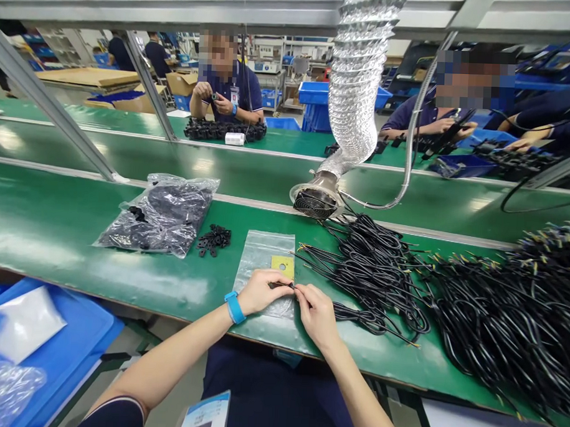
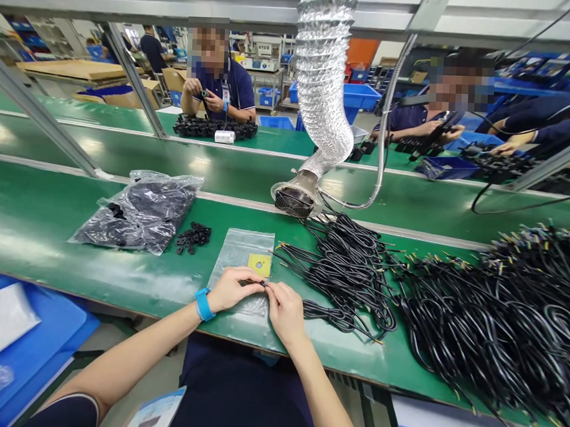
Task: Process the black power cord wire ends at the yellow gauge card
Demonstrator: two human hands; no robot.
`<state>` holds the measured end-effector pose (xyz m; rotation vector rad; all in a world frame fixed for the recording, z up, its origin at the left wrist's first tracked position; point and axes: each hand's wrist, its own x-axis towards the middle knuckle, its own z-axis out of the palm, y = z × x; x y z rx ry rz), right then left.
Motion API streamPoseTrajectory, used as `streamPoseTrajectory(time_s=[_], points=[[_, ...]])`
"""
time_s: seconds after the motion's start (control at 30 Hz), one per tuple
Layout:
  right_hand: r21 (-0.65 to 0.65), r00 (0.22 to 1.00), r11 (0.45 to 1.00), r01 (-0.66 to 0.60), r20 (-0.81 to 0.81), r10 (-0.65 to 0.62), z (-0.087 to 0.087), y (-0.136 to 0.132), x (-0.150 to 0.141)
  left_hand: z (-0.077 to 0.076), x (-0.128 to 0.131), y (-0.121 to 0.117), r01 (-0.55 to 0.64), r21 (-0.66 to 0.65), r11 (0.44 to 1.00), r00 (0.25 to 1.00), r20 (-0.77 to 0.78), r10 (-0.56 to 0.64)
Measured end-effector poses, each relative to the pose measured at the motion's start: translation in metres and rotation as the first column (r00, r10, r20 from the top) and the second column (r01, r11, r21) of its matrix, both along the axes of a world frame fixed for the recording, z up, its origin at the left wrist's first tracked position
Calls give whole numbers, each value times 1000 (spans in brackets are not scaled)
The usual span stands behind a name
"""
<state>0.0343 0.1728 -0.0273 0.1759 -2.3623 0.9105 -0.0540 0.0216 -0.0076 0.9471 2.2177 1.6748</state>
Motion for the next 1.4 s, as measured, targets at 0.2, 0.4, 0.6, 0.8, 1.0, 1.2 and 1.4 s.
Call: streamPoseTrajectory(time_s=[0.2, 0.4, 0.6, 0.8, 1.0, 1.2, 1.4], points=[[-1, 999, 999, -40, 36, 40, -2, 2, -1, -8, 1, 1, 78, -21, 997, 996, -38, -79], [102, 974, 983, -150, 184, 130, 15, 9, 6, -5, 5, -4, 150, -50, 987, 980, -125, -155], [456, 996, 887, 74, 18, -93, 37, 58, 0, -1, 32, -19, 88, -178, 980, 950, -282, -136], [645, 983, 743, 177, -145, -108, 30, 82, -13, -7, 44, -21, 37, -358, 933, 845, -487, -221], [482, 898, 795, 368, -406, -170, 42, 56, -21, -8, 41, -19, 10, -467, 884, 779, -551, -300], [514, 973, 833, 203, -203, -112, 25, 17, -34, -12, 44, -18, -9, -422, 907, 759, -593, -269], [478, 991, 868, 135, -80, -110, 7, 17, -28, -3, 35, -35, -43, -198, 979, 820, -567, -78]])
